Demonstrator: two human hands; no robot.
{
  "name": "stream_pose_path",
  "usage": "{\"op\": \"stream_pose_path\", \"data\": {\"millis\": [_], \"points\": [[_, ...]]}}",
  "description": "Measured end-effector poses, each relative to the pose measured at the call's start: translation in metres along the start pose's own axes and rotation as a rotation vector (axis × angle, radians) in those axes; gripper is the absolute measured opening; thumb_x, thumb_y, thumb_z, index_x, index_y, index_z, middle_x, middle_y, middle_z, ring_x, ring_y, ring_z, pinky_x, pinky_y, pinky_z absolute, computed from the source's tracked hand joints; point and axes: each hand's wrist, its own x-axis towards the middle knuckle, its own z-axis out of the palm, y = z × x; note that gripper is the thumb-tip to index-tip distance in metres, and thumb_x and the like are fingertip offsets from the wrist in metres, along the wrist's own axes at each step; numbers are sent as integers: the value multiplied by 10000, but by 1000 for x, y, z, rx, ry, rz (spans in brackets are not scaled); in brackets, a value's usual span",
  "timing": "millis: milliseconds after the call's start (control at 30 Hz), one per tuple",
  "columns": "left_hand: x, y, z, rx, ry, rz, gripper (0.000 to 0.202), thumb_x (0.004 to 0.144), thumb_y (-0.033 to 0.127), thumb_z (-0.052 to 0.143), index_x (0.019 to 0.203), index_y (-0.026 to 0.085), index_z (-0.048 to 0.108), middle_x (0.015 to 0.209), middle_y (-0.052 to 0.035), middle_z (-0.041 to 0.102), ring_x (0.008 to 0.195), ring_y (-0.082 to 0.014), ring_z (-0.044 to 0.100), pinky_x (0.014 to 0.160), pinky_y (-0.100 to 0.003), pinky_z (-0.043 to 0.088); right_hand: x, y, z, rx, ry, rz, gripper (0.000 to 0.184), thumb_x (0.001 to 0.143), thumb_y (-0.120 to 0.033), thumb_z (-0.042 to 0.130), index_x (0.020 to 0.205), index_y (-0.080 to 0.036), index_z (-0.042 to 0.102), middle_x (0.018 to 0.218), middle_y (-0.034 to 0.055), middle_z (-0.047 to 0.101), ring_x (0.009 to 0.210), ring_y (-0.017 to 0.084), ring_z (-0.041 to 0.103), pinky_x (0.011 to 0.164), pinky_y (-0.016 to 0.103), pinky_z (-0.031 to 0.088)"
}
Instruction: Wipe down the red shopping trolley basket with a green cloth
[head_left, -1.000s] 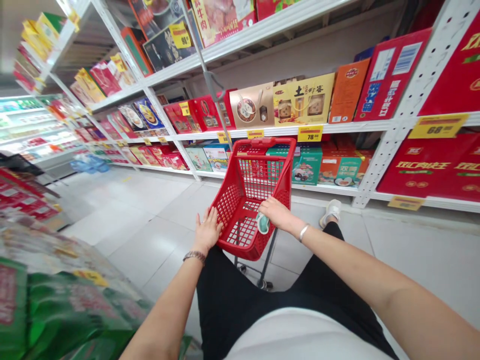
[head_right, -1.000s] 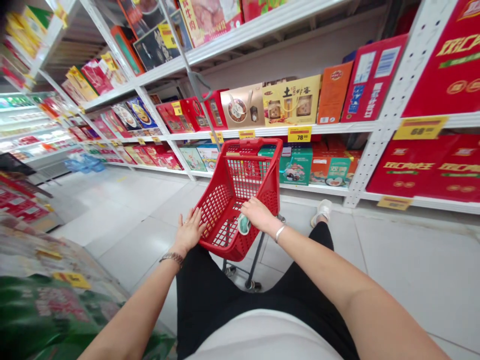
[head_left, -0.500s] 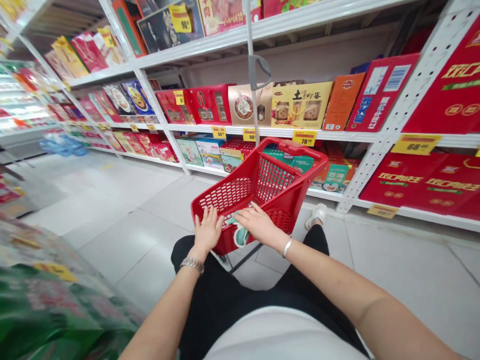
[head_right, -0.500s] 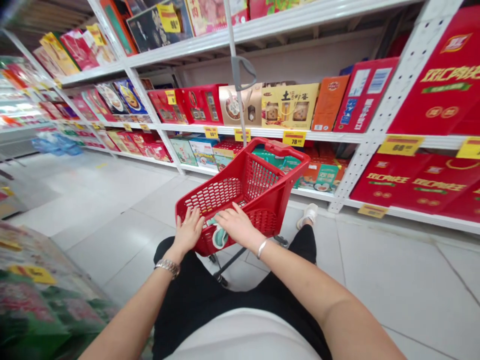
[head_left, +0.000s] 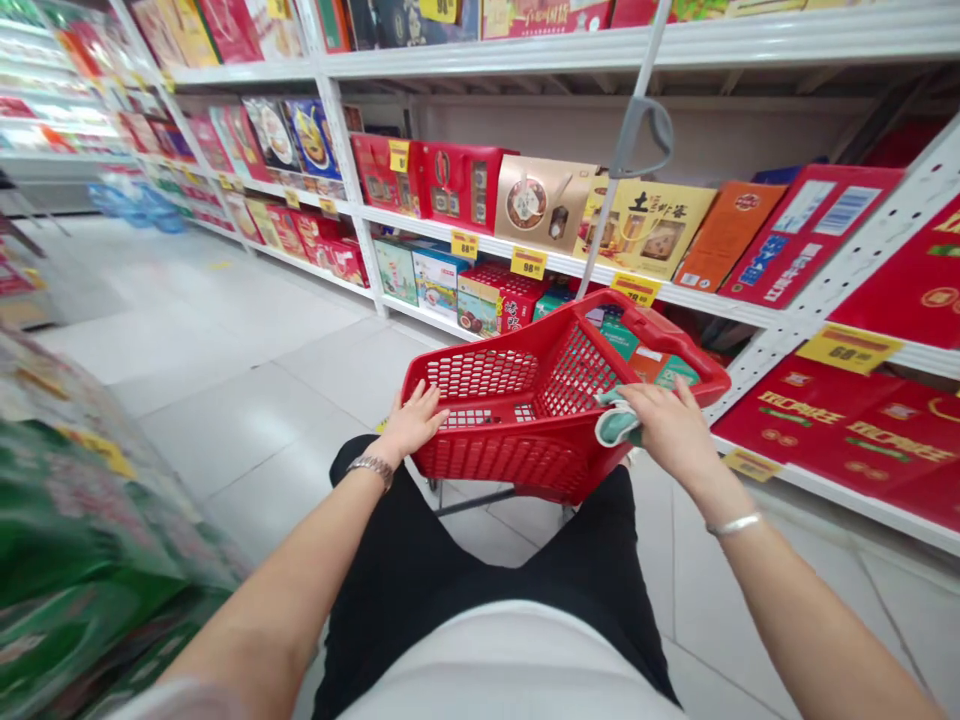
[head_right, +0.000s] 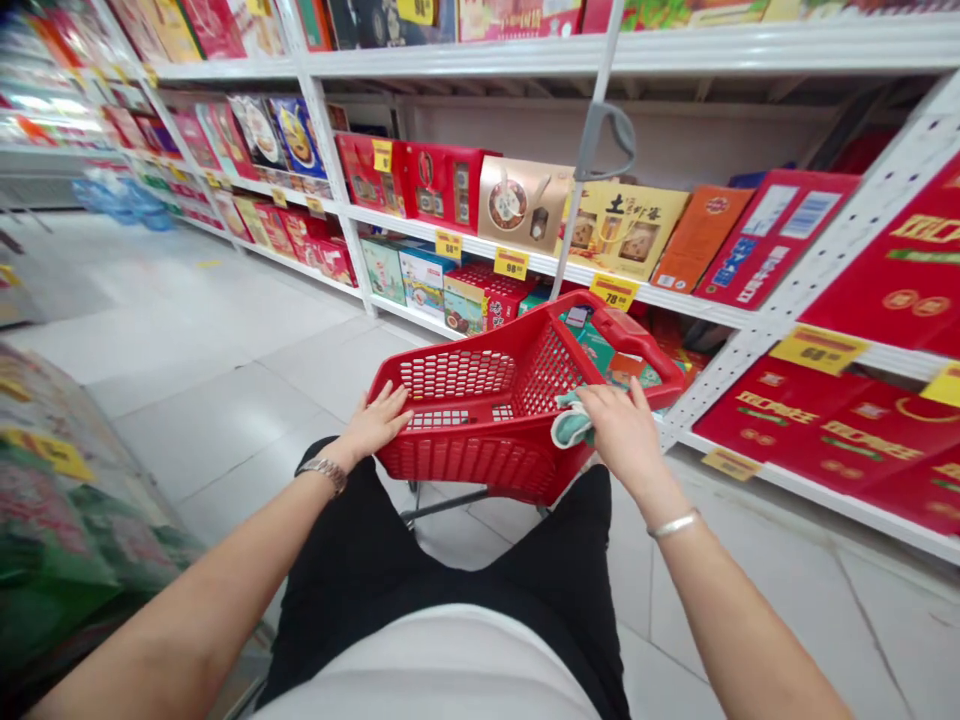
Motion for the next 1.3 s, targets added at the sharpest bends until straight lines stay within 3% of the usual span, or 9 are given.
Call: {"op": "stream_pose_path", "data": {"millis": [167, 267, 400, 600, 733, 800, 900, 1100, 1300], "points": [[6, 8, 2, -41, 8, 26, 641, 1016, 507, 268, 1575, 212, 373, 1647, -69, 354, 1574, -256, 187, 1267, -552, 99, 2, 29, 0, -18, 8, 116, 452, 804, -57, 451, 1152, -214, 693, 1170, 114, 721, 1093, 293, 625, 1091, 573, 353], [9, 9, 0, -47, 19, 11, 629, 1021, 503, 254, 1572, 227, 381, 1647, -63, 359, 1574, -254, 185, 1268, -561, 75, 10, 18, 9, 13, -24, 73, 368, 807, -59, 465, 1056, -181, 706, 1070, 123, 722, 1031, 288, 625, 1067, 507, 373], [7, 20, -2, -46, 52, -6, 618, 1033, 447, 216, 1568, 188, 388, 1642, -87, 364, 1575, -254, 184, 1270, -567, 77, 28, -40, 25, 39, -103, -17, 325, 853, -15, 430, 931, -171, 704, 953, 119, 711, 940, 263, 618, 1079, 442, 355], [3, 74, 3, -109, 162, 33, 590, 1044, 391, 180, 1540, 212, 443, 1591, -53, 460, 1553, -230, 262, 1279, -529, 128, 55, -150, 46, 156, -167, -168, 327, 935, -34, 413, 999, -168, 704, 997, 132, 703, 972, 259, 618, 1101, 411, 375], [6, 92, 0, -133, 203, -37, 614, 1048, 402, 144, 1500, 180, 496, 1571, -94, 489, 1540, -274, 295, 1261, -591, 151, 56, -172, 48, 224, -172, -234, 365, 969, -58, 415, 1203, -179, 667, 1123, 124, 706, 1064, 245, 618, 1159, 431, 356], [8, 87, -3, -120, 210, -60, 613, 1046, 415, 174, 1488, 150, 505, 1567, -124, 490, 1537, -291, 299, 1262, -603, 127, 50, -160, 45, 246, -155, -249, 414, 972, -63, 422, 1308, -201, 621, 1283, 127, 675, 1155, 243, 601, 1176, 450, 345], [12, 72, -9, -84, 187, -52, 595, 1038, 404, 219, 1498, 135, 484, 1574, -140, 476, 1537, -302, 297, 1261, -619, 102, 36, -120, 36, 226, -109, -202, 492, 937, -28, 427, 1364, -206, 596, 1408, 131, 622, 1245, 255, 575, 1183, 493, 335], [25, 45, -12, -64, 152, 31, 544, 1022, 347, 273, 1508, 206, 472, 1583, -109, 473, 1538, -319, 291, 1238, -679, 106, 16, -16, 1, 156, -29, -138, 619, 816, 41, 442, 1342, -226, 632, 1361, 107, 666, 1254, 255, 598, 1184, 527, 332], [34, 35, -12, -81, 123, 53, 537, 1016, 322, 271, 1505, 237, 474, 1585, -91, 473, 1547, -298, 271, 1224, -699, 99, 30, 68, -24, 156, -126, -69, 625, 760, 14, 497, 1291, -254, 686, 1296, 107, 704, 1215, 292, 631, 1127, 568, 395]]}}
